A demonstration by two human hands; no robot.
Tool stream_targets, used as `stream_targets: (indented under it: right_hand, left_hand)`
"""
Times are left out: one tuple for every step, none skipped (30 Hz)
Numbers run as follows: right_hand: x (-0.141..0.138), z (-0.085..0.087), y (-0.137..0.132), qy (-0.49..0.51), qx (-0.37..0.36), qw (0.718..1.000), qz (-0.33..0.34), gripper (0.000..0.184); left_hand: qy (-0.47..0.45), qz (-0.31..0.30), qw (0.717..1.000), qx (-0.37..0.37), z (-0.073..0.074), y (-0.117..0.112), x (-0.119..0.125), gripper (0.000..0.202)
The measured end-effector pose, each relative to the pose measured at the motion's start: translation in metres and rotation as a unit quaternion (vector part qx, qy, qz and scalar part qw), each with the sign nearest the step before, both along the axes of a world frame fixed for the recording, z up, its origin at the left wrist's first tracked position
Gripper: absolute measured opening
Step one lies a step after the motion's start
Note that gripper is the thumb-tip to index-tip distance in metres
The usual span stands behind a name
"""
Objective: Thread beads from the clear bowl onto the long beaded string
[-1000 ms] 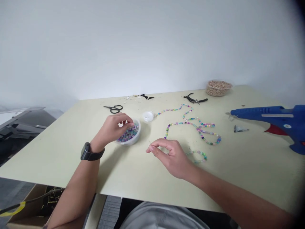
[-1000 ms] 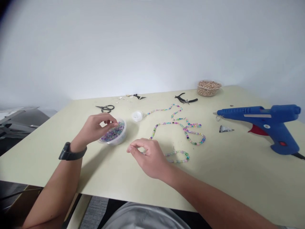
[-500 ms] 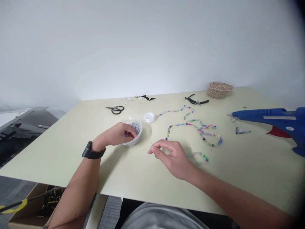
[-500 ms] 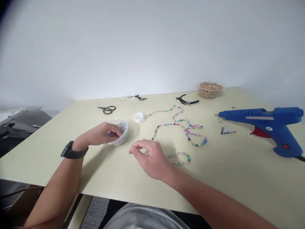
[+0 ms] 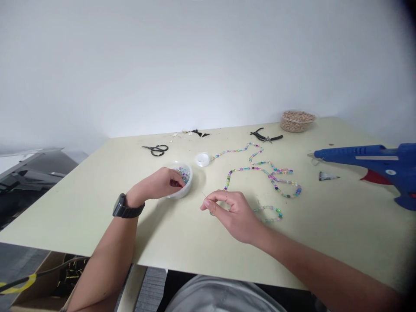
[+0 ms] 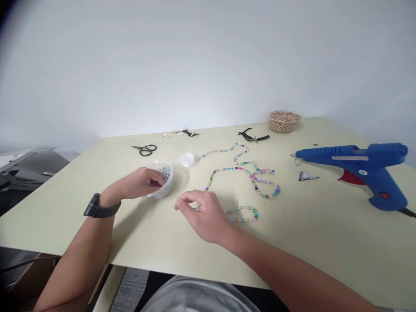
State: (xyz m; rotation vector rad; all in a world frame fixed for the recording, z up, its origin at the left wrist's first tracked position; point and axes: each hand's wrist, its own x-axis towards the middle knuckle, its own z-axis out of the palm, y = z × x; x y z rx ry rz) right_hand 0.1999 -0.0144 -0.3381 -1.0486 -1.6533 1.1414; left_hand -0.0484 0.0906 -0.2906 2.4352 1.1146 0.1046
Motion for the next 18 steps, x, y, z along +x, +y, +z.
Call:
stream_targets:
  right_hand:
    - [0.0001,0.0001,0.0001,0.001,-0.002,1.0,0.001,0.026]
    - [0.0002,0.0001,0.0003,0.003,-0.005,1.0,0.002,0.026]
    - [0.0006,0.0,0.0006,0.006,-0.009,1.0,0.004,0.026]
    - [0.0011,-0.0001,0.001,0.011,-0.015,1.0,0.005,0.027]
    - [0.0018,-0.0003,0.0015,0.016,-0.021,1.0,0.008,0.027]
    - [0.0025,-0.0004,0.0021,0.024,-0.028,0.999,0.012,0.028]
    - [0.0033,-0.0004,0.0029,0.034,-0.038,0.999,0.015,0.029]
    - [0.0041,-0.0002,0.0038,0.045,-0.049,0.998,0.018,0.03]
    - [0.0047,0.0002,0.0047,0.057,-0.061,0.996,0.021,0.031]
    - [0.0052,0.0008,0.0057,0.069,-0.071,0.995,0.023,0.031]
    - [0.0055,0.0016,0.0066,0.079,-0.08,0.993,0.025,0.031]
    - [0.0056,0.0025,0.0074,0.088,-0.086,0.992,0.026,0.031]
    - [0.0056,0.0034,0.008,0.094,-0.088,0.991,0.027,0.03]
    - [0.0056,0.0043,0.0084,0.099,-0.087,0.991,0.028,0.029]
    - [0.0055,0.0049,0.0086,0.102,-0.085,0.991,0.029,0.029]
    - [0.0055,0.0054,0.0086,0.103,-0.083,0.991,0.029,0.029]
    - [0.0055,0.0056,0.0085,0.101,-0.082,0.991,0.029,0.029]
    - [0.0056,0.0056,0.0083,0.097,-0.081,0.992,0.029,0.029]
  left_hand:
    - [-0.002,0.006,1.0,-0.001,0.0,0.0004,-0.0005,0.021]
    - [-0.007,0.015,1.0,-0.003,0.0,0.001,-0.0012,0.019]
    - [-0.014,0.026,1.0,-0.005,0.0001,0.0015,-0.0021,0.017]
    - [-0.025,0.038,0.999,-0.007,0.0004,0.0019,-0.003,0.016]
    - [-0.039,0.051,0.998,-0.008,0.0008,0.002,-0.0037,0.017]
    - [-0.054,0.063,0.997,-0.009,0.0016,0.0017,-0.0041,0.019]
    - [-0.072,0.074,0.995,-0.008,0.0025,0.001,-0.0041,0.022]
    - [-0.089,0.083,0.993,-0.008,0.0036,-0.0001,-0.0037,0.024]
    - [-0.107,0.09,0.99,-0.007,0.0048,-0.0013,-0.0029,0.026]
    - [-0.123,0.096,0.988,-0.007,0.0059,-0.0026,-0.0019,0.026]
    - [-0.139,0.101,0.985,-0.007,0.0067,-0.0037,-0.0009,0.027]
    - [-0.152,0.105,0.983,-0.007,0.0073,-0.0046,-0.0001,0.027]
    - [-0.161,0.109,0.981,-0.007,0.0075,-0.005,0.0004,0.026]
    - [-0.166,0.112,0.98,-0.005,0.0074,-0.0048,0.0004,0.025]
    - [-0.165,0.115,0.98,0.0,0.007,-0.004,-0.0001,0.024]
    - [-0.157,0.115,0.981,0.007,0.0064,-0.0028,-0.0013,0.022]
    - [-0.142,0.114,0.983,0.017,0.0057,-0.0011,-0.0028,0.019]
    - [-0.119,0.113,0.986,0.031,0.005,0.0008,-0.0046,0.017]
